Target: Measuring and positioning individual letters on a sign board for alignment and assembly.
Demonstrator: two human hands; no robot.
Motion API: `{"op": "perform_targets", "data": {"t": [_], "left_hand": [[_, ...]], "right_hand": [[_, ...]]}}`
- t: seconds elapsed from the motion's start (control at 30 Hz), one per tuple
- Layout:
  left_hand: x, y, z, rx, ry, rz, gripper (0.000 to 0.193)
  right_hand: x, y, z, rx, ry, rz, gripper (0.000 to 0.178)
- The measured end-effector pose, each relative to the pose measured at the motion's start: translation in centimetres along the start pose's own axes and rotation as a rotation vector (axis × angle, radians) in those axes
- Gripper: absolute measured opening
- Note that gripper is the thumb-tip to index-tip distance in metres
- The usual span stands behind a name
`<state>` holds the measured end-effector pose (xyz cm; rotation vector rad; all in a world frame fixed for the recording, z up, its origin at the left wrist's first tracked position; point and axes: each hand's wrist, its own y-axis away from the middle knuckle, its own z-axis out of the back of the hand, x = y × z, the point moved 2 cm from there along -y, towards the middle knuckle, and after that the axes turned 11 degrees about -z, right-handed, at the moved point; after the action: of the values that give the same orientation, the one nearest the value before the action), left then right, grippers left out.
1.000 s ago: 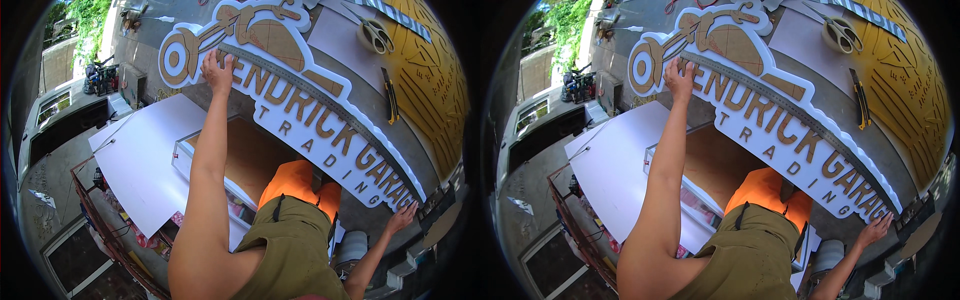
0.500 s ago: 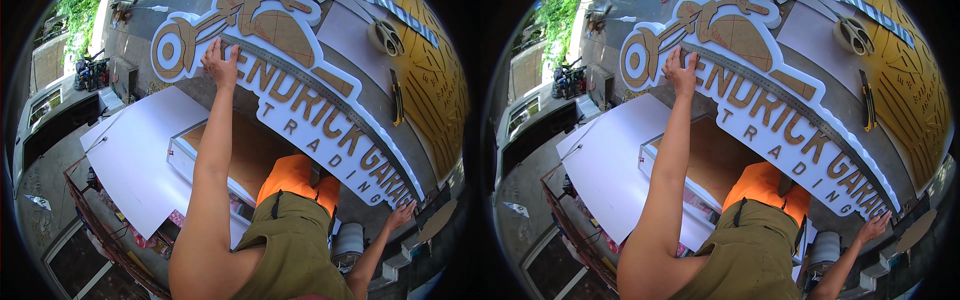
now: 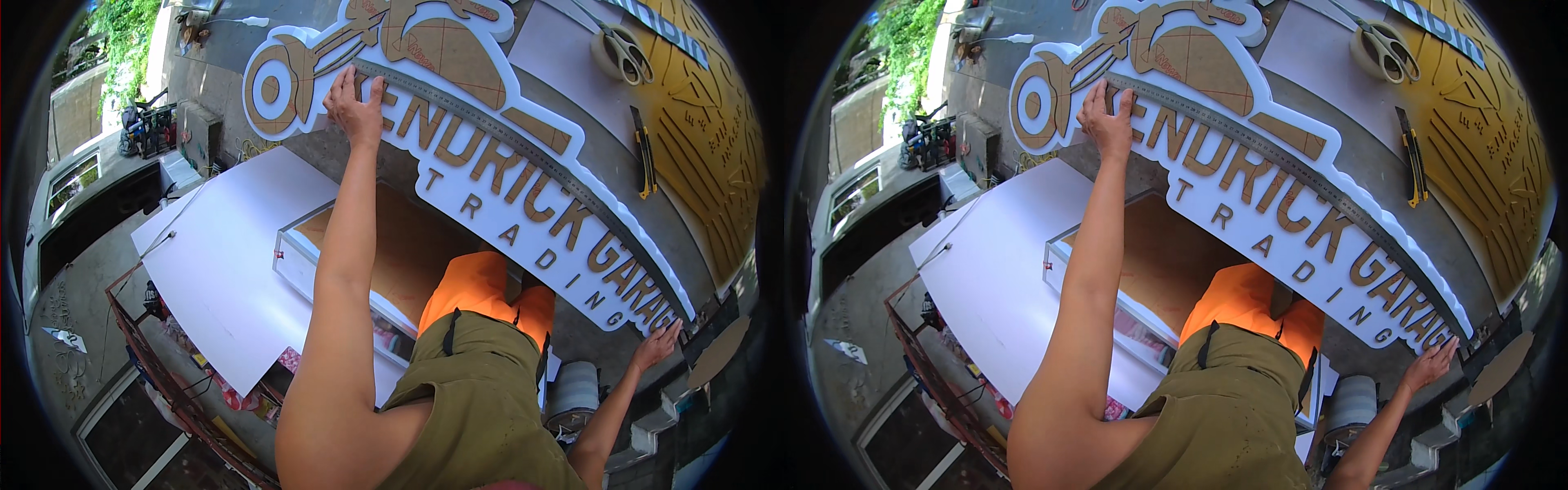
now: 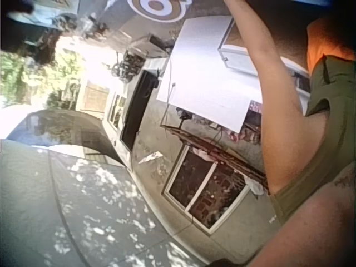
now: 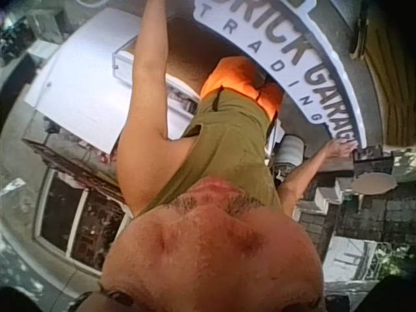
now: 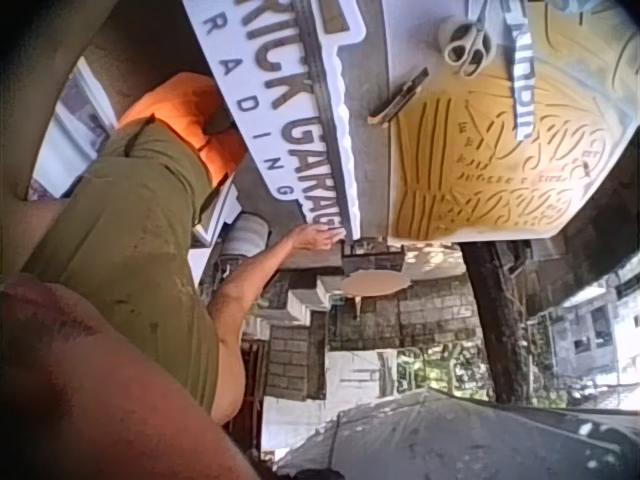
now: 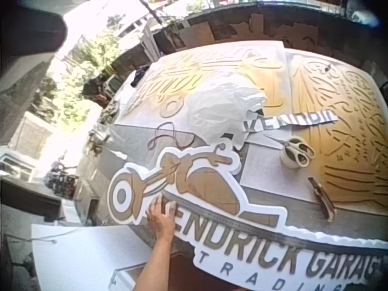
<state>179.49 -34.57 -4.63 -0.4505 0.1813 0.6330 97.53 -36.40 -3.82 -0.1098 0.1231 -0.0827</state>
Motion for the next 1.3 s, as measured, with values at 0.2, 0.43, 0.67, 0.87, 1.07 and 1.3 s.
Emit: {"op": "perform_targets", "data": {"t": [0.2, 0.43, 0.67, 0.87, 1.07, 1.3], "left_hand": [[0.0, 0.4, -0.6, 0.02, 0.021, -0.053, 0.06], [-1.0, 2.2, 3.7, 0.004, -0.013, -0.185, 0.051], [-7.4, 10.9, 7.8, 0.165, -0.017, -0.258, 0.044], [-18.8, 19.4, 9.7, 0.369, 0.205, -0.338, 0.041], [-26.8, 24.7, 12.2, 0.346, 0.221, -0.358, 0.037], [-34.0, 37.7, 14.1, 0.441, 0.244, -0.318, 0.036]], "right_hand": [[-0.7, 0.4, 0.7, 0.007, -0.024, -0.035, 0.049], [2.0, 0.4, 1.6, 0.046, -0.124, -0.177, 0.047], [2.3, 3.1, 6.3, -0.03, -0.316, -0.398, 0.047], [-0.2, 9.7, 7.4, 0.048, -0.447, -0.512, 0.044], [-6.8, 17.4, 0.5, 0.539, -0.676, -0.631, 0.041], [-20.9, 20.6, -5.1, 0.932, -0.743, -0.608, 0.032]]}}
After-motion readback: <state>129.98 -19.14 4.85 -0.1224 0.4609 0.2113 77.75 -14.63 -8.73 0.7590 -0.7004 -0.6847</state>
